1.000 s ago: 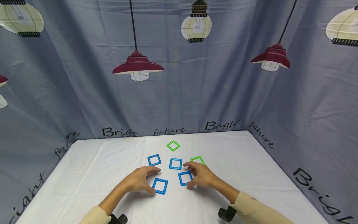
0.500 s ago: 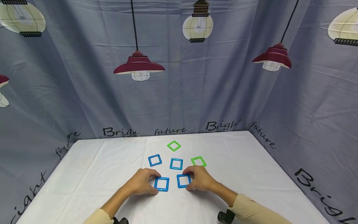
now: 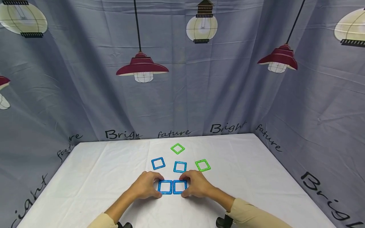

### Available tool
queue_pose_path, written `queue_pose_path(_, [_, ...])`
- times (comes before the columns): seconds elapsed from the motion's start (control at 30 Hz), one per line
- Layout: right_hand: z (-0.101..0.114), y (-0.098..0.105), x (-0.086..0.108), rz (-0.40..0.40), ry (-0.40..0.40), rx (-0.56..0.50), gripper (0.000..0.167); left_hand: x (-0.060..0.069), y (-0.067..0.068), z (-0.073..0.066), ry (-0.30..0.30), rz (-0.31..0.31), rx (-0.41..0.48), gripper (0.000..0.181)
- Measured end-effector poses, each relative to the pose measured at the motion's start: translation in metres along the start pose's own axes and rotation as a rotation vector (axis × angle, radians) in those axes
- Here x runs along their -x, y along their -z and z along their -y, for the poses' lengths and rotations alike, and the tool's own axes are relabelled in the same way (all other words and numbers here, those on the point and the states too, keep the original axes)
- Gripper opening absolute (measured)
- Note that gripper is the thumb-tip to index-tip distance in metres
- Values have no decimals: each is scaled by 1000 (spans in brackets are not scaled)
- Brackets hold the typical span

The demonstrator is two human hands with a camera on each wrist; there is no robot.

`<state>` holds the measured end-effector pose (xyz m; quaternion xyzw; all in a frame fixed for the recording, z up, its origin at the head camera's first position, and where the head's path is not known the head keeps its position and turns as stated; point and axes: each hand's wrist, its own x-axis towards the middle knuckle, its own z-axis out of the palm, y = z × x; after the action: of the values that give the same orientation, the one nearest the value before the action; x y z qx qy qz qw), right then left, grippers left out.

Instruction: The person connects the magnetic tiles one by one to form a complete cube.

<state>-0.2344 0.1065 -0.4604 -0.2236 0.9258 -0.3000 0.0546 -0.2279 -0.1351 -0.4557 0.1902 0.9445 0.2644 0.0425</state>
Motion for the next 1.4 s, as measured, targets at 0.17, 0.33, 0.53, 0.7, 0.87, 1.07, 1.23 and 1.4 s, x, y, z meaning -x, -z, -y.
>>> queue_pose_path(0.17, [0,-1,-1,-7,13,11,47,-2,1,-4,13,7,-5,50])
queue_pose_path(0.33, [0,-2,0,0,9,3,46,-2,1,-11,46,23,-2,49])
queue_pose_path(0.53, [1,-5,-3,14,10,18,46,-2,11,-13,32,36,99,53])
queue_pose_path(0.7, [3,-4,-5,21,2,18,46,-4,23,-13,79,78,307,53])
queue_pose_path(0.87, [3,-3,-6,21,0,20,47,-5,29,-14,149,88,502,40])
queue_pose_path(1.07, [4,-4,-7,11,3,38,47,-9,18,-8,184,49,621,32])
queue_pose_path(1.23, [7,-3,-8,-2,9,34,47,-9,7,-3,300,-22,689,30])
queue_pose_path(1.4, [10,-4,-10,-1,2,22,47,-7,0,-1,381,-81,816,31])
